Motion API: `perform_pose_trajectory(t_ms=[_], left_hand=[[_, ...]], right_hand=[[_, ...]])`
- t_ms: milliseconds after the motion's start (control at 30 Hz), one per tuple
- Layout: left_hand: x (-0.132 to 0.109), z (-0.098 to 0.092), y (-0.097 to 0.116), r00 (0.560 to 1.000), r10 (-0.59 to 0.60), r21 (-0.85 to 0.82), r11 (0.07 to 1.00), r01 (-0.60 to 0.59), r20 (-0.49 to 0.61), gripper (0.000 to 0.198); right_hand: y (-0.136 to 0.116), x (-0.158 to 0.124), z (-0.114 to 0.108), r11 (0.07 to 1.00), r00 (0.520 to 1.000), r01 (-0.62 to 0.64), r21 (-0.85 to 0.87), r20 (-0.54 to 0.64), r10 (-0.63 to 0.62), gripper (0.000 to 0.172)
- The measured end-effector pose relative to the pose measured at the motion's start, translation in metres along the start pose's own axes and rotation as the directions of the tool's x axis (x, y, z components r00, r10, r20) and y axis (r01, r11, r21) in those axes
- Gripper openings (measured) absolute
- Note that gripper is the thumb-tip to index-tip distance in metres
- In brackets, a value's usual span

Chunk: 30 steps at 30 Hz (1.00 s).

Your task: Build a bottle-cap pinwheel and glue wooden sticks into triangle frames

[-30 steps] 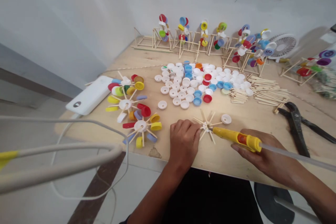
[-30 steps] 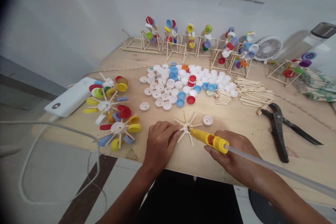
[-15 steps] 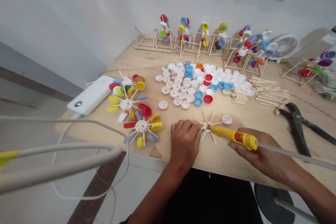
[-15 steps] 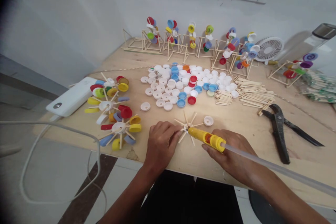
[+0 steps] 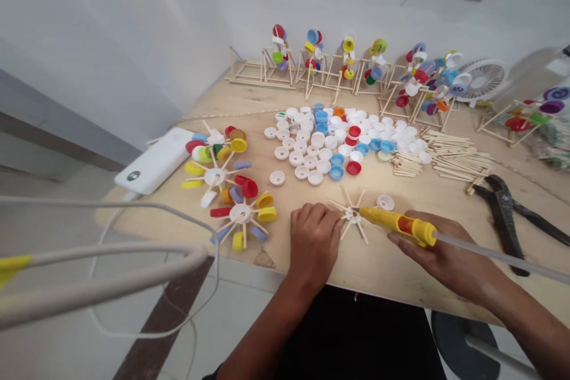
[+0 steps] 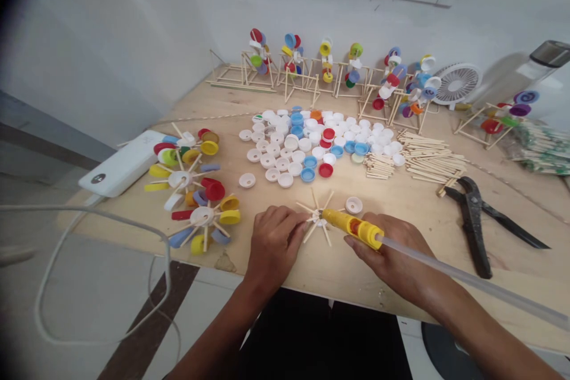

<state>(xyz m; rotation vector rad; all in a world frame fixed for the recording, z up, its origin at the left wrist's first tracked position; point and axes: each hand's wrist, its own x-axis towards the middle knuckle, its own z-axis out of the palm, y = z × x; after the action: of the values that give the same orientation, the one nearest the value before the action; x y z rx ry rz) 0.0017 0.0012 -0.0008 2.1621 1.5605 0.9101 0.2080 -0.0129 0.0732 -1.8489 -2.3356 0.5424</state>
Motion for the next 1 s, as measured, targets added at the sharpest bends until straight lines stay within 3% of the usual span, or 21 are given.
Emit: perform_pose_trajectory(t_ms=[367,633,867,1000], left_hand=[[0.000,0.001,0.000,1.000,0.004,0.008,1.000,-0.004,-0.005,0.014],[-0.001,0.001,-0.001,1.000,0.007,0.017,1.000,-0.007,-0.007,0.013],[-0.001,0.002,-0.001,1.000,0.005,0.035,0.999,-0.004,-0.002,0.013],[-0.002,0.003,-0.002,1.000,0.007,0.040,0.999,-0.007,0.000,0.013]], right_hand=[[0.001,-0.005,-0.003,1.000,1.000,-0.025,0.001,-0.010,0.025,0.028],[-0.009,-0.016,-0.015,0.974,1.000,0.017,0.225,-0.027,-0.011,0.023],[-0.001,-0.019,0.007,0.968,1.000,-0.002,0.250,0.011,0.000,0.024],[0.002,-0.021,0.004,0.963,1.000,-0.009,0.268,-0.020,0.015,0.023]])
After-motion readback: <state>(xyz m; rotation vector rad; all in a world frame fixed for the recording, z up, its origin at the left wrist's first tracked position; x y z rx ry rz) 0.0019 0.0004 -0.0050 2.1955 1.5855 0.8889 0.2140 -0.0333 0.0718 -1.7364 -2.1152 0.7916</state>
